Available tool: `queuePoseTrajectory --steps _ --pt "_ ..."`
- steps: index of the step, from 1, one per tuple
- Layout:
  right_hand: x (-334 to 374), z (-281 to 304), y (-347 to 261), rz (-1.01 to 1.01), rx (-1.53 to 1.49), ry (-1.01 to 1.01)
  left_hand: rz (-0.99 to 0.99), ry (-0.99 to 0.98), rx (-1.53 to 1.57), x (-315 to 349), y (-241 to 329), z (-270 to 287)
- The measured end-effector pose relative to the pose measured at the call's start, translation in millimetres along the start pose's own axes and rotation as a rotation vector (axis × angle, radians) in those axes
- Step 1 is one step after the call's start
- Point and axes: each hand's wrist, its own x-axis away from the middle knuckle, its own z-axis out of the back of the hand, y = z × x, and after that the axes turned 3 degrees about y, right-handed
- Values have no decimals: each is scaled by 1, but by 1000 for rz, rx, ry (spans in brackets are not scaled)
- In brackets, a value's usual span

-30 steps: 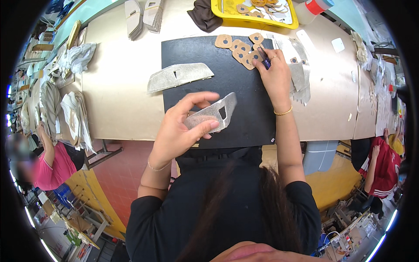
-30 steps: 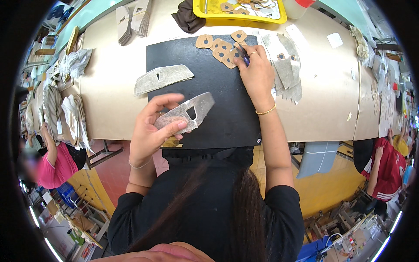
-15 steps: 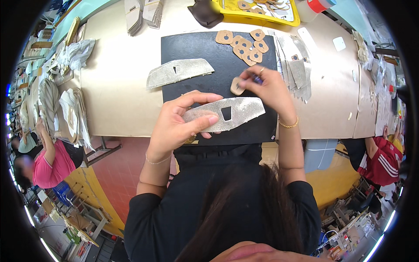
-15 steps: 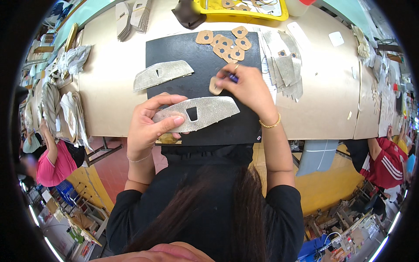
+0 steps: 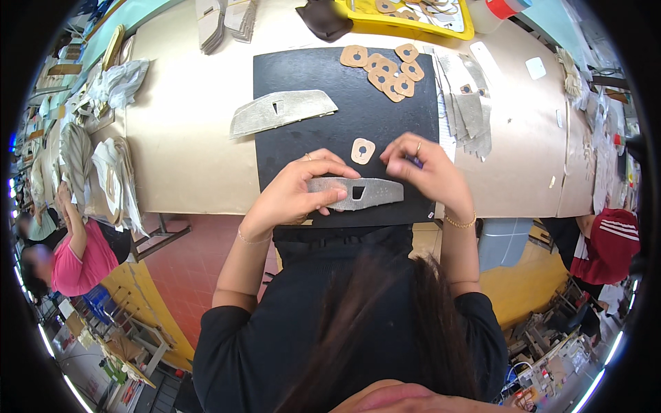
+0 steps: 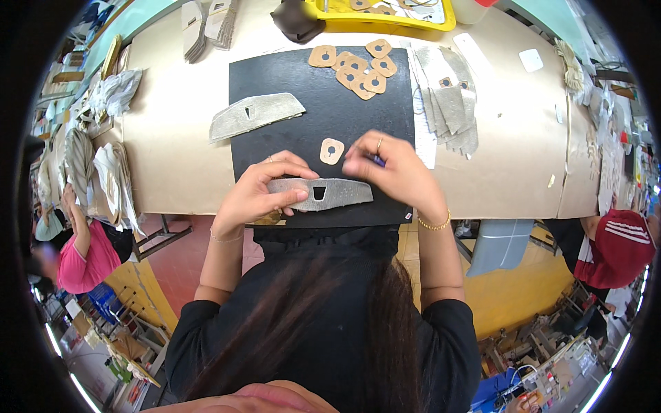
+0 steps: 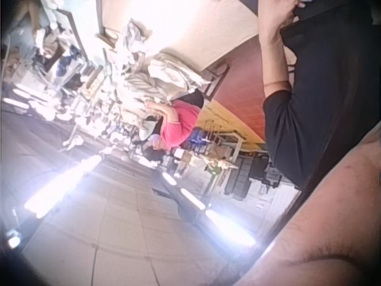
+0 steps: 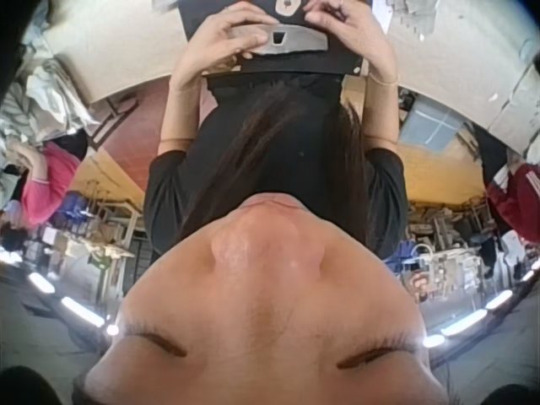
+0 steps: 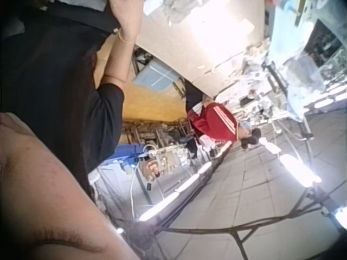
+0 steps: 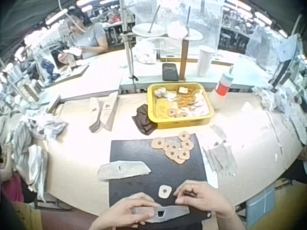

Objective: The person repeatedly trims the edges of small fabric pieces using a small blade tool. They pick up each piece, trim along the edges, and place the trimmed pieces on the table. The process is repeated for multiple pieces throughout the clip.

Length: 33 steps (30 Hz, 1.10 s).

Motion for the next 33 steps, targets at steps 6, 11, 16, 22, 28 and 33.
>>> queuePoseTrajectory --steps 6,11,16,22,28,33 --pt "25 -18 1 -317 -16 -55 9 4 -60 -7 -12 -1" --pt "32 -28 5 -384 -120 46 18 58 -123 -4 -19 -5" --pt "28 -24 6 -395 -50 -28 24 46 -103 -3 -25 -9" --pt "23 -24 4 -384 -51 -36 21 40 -85 0 -29 -8" --pt "18 -26 6 -395 5 143 2 54 -61 0 -30 -9" --pt "-7 -29 0 -121 372 296 24 -33 -62 -1 -32 -7"
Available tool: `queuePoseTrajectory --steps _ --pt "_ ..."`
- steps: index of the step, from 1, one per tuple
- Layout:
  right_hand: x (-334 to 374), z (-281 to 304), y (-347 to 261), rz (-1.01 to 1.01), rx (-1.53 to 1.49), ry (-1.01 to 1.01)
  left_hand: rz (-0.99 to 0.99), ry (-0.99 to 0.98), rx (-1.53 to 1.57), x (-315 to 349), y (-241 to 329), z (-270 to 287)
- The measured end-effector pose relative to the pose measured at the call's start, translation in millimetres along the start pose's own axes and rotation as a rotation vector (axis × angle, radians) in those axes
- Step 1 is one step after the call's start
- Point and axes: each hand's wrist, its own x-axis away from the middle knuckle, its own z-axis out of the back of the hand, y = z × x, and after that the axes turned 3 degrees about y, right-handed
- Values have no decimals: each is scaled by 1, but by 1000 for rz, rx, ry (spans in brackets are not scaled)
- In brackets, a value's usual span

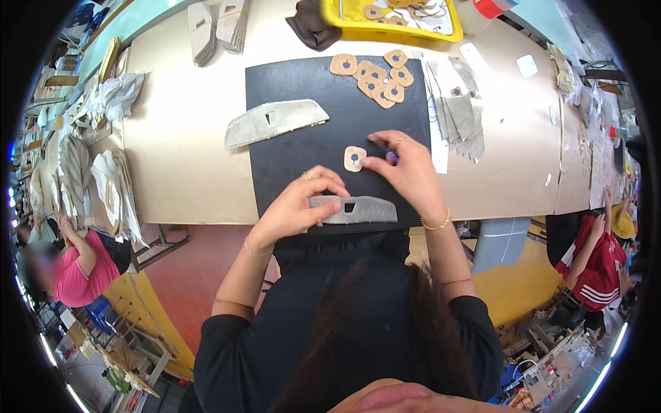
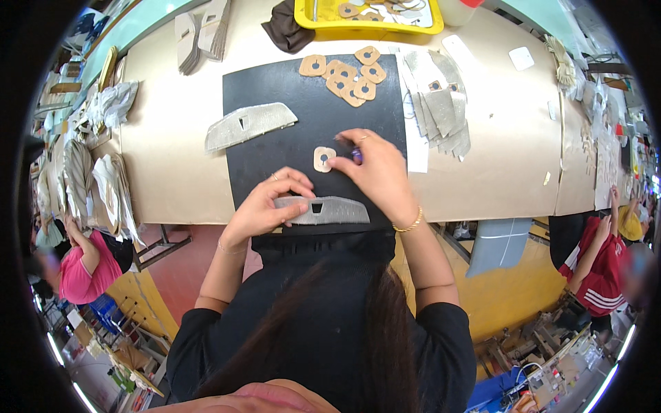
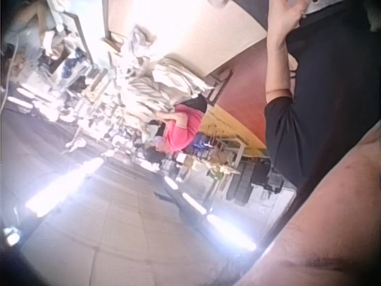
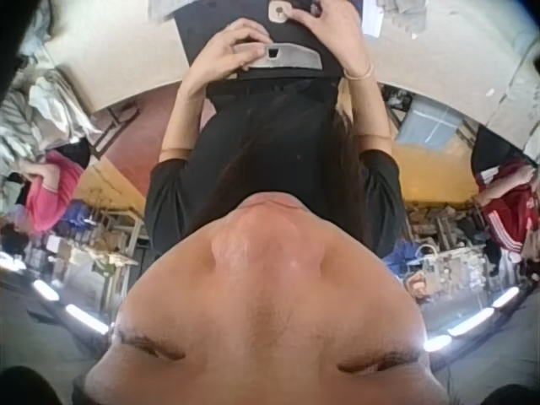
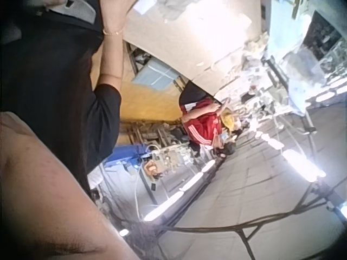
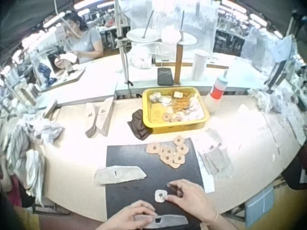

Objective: The person repeatedly trims the edges of small fabric pieces using a small blade tool. They pick up each piece, trim along the edges, and place the trimmed pieces on the table. The process is repeated for multiple pieces throughout the clip.

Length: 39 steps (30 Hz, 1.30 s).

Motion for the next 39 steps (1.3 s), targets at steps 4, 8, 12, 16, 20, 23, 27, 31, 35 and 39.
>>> queuePoseTrajectory --steps 4,8,12,16,20,23,27,31,35,39 --pt "-13 -10 -16 3 183 -97 -38 -87 -2 -5 -3 1" --pt "-33 -6 -17 20 90 -163 -15 -147 69 -12 -9 -2" --pt "-84 10 -7 189 -9 4 -29 -256 180 -25 -15 2" --pt "-177 22 1 33 -183 193 109 -252 515 -36 -18 17" --pt "-258 21 10 -1 31 297 112 -283 571 -40 -21 19" --pt "-293 12 14 8 213 287 92 -279 598 -40 -22 19" --pt "-311 1 14 6 276 199 106 -311 610 -43 -22 19" --pt "-304 1 12 55 277 213 119 -309 583 -43 -21 19" --pt "-272 20 7 143 168 383 119 -310 564 -42 -19 19" --pt "-215 39 3 157 19 149 118 -308 523 -41 -18 19"
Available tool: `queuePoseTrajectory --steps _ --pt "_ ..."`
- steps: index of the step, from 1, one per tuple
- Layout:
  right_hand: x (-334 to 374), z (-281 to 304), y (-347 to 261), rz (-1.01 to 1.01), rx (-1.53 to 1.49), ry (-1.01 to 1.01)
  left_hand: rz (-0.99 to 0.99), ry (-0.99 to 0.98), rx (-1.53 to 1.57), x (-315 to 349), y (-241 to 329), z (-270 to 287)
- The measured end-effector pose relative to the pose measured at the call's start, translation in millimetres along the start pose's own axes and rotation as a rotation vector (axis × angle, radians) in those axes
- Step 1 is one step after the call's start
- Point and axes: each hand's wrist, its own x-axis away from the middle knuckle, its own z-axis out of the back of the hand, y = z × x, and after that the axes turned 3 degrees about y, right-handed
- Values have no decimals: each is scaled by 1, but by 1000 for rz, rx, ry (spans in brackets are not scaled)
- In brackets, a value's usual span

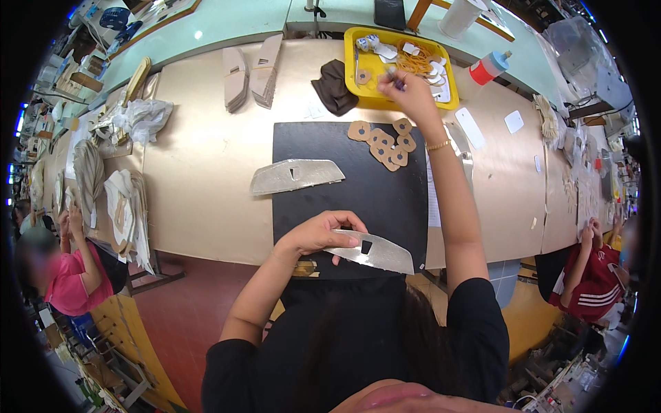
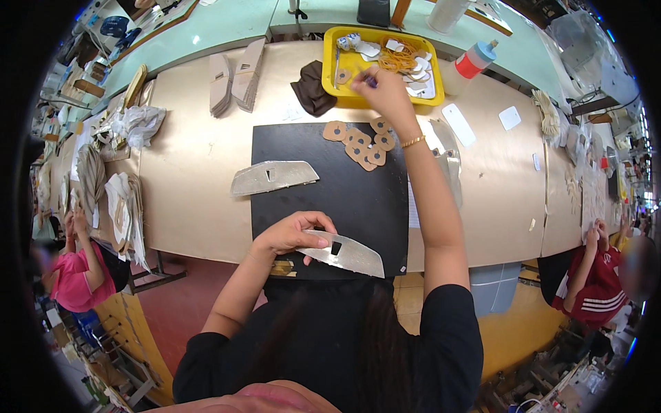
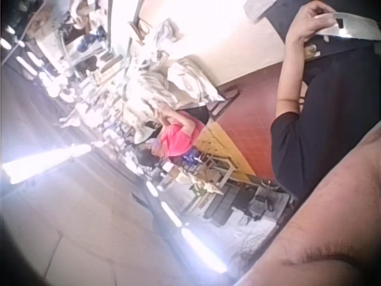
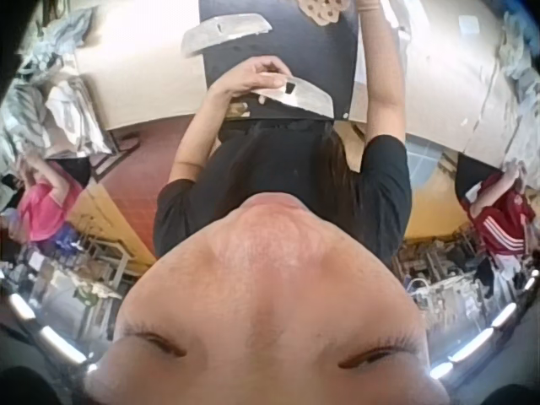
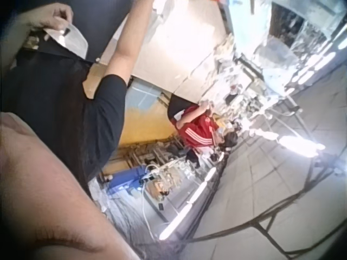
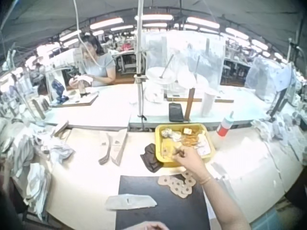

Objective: The person repeatedly trims the edges of small fabric pieces using a small blade tool. They pick up each piece, trim along the edges, and place the trimmed pieces on the table. The process is repeated for multiple pieces throughout the clip.

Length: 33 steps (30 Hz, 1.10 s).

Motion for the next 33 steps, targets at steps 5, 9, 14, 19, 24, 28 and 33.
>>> queuePoseTrajectory --steps 5,9,14,19,24,28,33 --pt "57 -20 -22 143 302 -148 15 -30 -24 0 1 0" --pt "71 -32 -34 149 460 -67 -6 -9 -51 0 1 0" --pt "84 -46 -46 192 558 35 -20 -2 -66 1 -1 -2" --pt "97 -26 -55 139 101 -101 -22 0 -79 1 -1 -2" --pt "124 8 -55 106 -196 -284 -26 -9 -46 2 -1 -3" --pt "142 14 -42 -32 -333 -370 -23 5 -45 2 -2 -3" --pt "155 15 -33 -141 -293 -363 -20 8 -45 4 -2 -4"
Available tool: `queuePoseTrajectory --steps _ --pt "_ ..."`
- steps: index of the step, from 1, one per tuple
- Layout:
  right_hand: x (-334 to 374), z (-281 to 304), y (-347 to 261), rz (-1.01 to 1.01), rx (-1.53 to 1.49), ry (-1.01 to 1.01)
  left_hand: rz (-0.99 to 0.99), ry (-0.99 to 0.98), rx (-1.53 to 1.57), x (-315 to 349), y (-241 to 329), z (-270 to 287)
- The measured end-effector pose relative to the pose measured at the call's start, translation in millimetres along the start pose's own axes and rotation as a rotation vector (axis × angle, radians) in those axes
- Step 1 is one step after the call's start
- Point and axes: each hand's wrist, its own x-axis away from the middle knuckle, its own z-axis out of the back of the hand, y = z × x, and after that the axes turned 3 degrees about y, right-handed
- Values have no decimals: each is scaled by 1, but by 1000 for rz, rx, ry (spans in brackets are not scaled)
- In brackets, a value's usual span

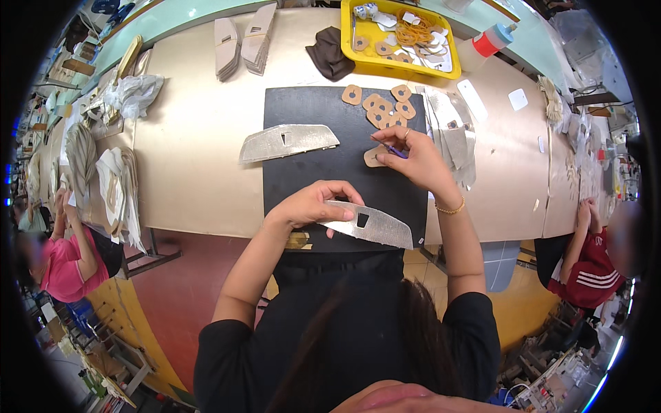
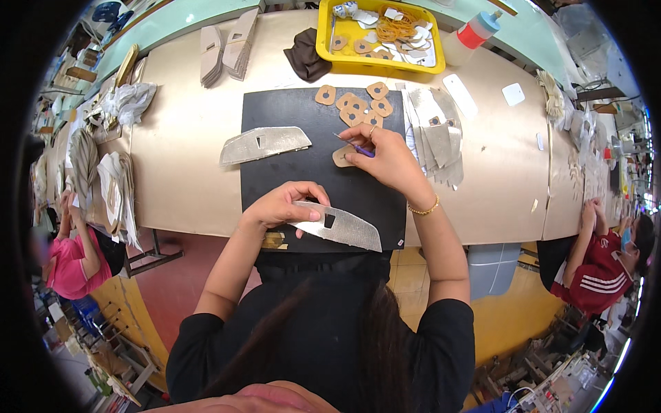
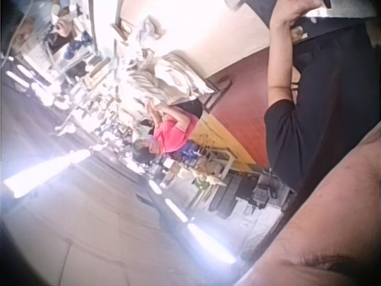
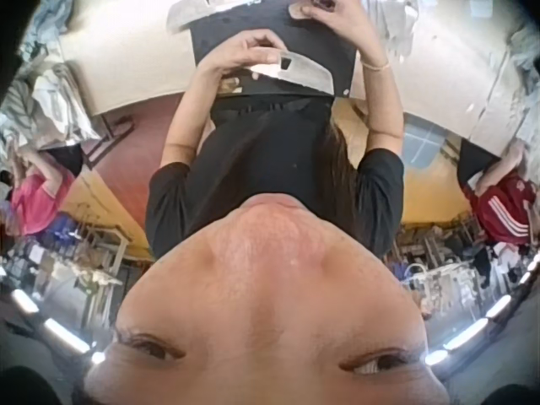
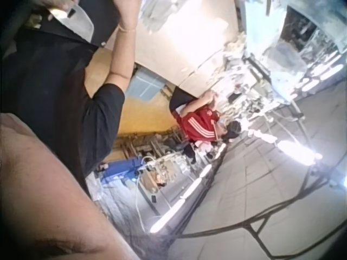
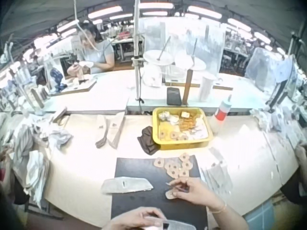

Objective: The person repeatedly trims the edges of small fabric pieces using a small blade tool. They pick up each piece, trim along the edges, and place the trimmed pieces on the table. The process is repeated for multiple pieces throughout the clip.

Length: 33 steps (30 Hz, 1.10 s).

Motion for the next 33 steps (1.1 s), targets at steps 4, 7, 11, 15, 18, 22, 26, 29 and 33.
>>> queuePoseTrajectory --steps 4,7,11,15,18,22,26,29,33 --pt "-2 1 -6 -17 330 -163 12 -16 -44 2 2 -1" --pt "-6 -9 -10 197 536 -269 37 -34 -89 2 4 -3" --pt "-8 -23 -7 392 517 -187 39 -1 -126 3 2 -7" --pt "1 -17 2 350 293 71 -1 29 -148 8 -1 -11" --pt "20 -4 11 157 129 63 -28 76 -148 12 -1 -14" --pt "52 -5 24 57 -161 -62 -63 162 -134 15 5 -18" --pt "67 -11 35 -108 -242 -63 -78 280 -168 12 14 -20" --pt "67 -17 36 -166 -425 39 -118 407 -200 8 18 -23" --pt "61 -21 35 -212 -323 198 -166 531 -312 -1 20 -25"
